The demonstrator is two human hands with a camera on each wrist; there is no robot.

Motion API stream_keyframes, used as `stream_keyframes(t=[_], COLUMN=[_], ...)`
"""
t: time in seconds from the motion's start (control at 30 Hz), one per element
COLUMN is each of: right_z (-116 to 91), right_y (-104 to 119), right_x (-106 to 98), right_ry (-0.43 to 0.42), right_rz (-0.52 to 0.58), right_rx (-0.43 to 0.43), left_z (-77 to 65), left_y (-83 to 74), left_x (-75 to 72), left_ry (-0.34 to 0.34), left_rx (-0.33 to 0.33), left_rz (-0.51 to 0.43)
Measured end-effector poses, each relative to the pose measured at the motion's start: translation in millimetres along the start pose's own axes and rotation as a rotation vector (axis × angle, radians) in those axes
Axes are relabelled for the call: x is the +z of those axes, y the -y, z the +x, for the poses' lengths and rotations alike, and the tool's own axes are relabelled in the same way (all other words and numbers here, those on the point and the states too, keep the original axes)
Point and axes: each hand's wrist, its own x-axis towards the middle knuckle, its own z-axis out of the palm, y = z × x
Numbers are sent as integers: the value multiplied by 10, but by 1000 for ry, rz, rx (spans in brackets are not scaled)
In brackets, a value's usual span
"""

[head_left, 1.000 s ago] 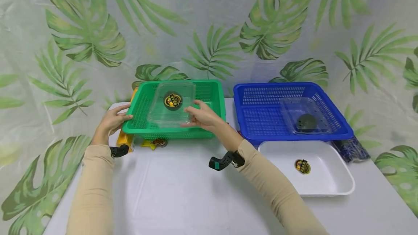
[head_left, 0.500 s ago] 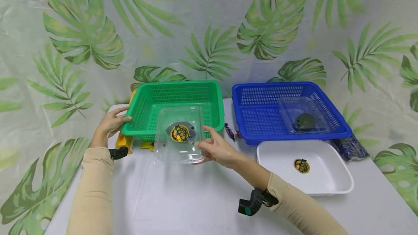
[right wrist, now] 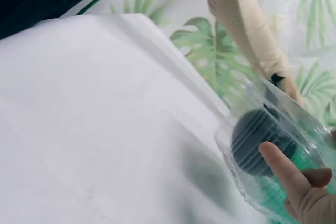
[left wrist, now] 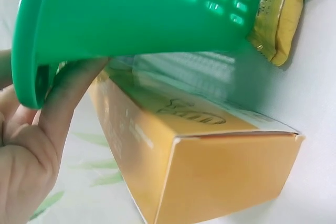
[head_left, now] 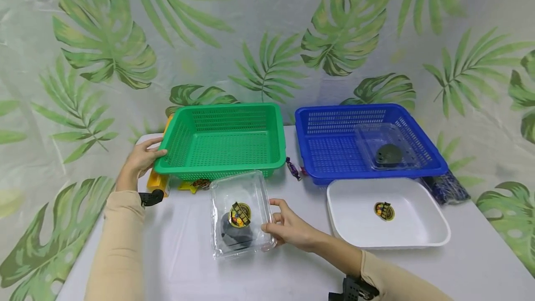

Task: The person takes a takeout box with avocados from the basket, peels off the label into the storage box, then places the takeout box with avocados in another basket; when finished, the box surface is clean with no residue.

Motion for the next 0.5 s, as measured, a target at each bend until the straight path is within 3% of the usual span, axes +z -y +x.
stream_keyframes(t=[0.1,0.27,0.4,0.5], right_z=[-1,8,21,16], right_y=[-74,-168,-220,-235], right_x=[-8,-63,-107,-133], right_ry=[-60,-110,-94,-81], right_rz=[12,12,39,38], right_rx=[47,91,97,90], left_z=[-43,-122,-190,-247], left_y=[1,12,-3,-33], left_x=[41,156,286,435], left_ry=[-60,-237,-418,-620], left_rx=[47,77,92,176], left_rz=[88,185,226,235])
